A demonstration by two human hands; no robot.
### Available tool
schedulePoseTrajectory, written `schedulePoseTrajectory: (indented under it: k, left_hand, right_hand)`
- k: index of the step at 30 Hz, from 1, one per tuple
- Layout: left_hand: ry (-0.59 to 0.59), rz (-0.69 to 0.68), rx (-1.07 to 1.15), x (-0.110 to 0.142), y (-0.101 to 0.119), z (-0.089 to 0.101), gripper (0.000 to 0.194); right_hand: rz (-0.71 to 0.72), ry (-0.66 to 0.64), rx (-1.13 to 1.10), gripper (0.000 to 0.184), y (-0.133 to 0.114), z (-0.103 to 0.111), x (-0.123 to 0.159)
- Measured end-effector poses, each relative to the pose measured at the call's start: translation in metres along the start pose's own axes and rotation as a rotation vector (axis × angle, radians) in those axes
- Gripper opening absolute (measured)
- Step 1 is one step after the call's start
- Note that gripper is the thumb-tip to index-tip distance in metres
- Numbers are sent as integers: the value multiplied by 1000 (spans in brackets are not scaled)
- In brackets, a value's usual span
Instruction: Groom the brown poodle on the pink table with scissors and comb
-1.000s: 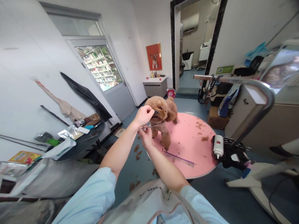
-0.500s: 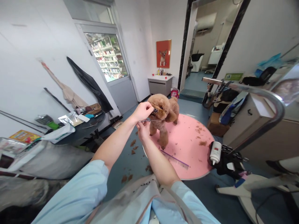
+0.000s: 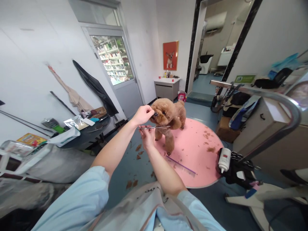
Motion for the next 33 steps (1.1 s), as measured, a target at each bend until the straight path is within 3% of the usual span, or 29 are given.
schedulePoseTrajectory:
  k: [8, 13, 18, 21, 25, 29, 31, 33]
  left_hand:
    - [7, 3, 13, 3, -4, -1, 19]
    - [-9, 12, 77, 9, -12, -8, 18]
    - [31, 47, 143, 14, -12, -10, 19]
    - [65, 39, 117, 22, -24, -9, 21]
    - [164, 146, 113, 61, -76, -29, 25]
    - [-86, 417, 367, 101, -134, -80, 26]
    - [45, 438, 443, 106, -144, -93, 24]
    - [177, 387, 433, 101, -140, -94, 25]
  right_hand:
    - [-23, -15, 59, 42, 2, 9, 3]
    - [-58, -15, 143, 44, 0, 25, 7]
    - [-116, -66, 202, 42, 5, 38, 15]
    - [-107, -44, 251, 40, 11, 50, 16]
    - [-88, -10, 371, 38, 16, 99, 32]
    - [-41, 82, 520, 35, 15, 174, 64]
    - [-46, 82, 590, 35, 13, 199, 78]
    - [-55, 20, 663, 37, 10, 208, 84]
Point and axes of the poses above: each hand's wrist, its own x-axis away from the middle knuckle, its own z-axis out of the back of the hand, y = z × x, the point moved 2 cm from there along -x, towards the middle knuckle, and after that the axes turned 7 degrees about z, right-handed, at the moved point
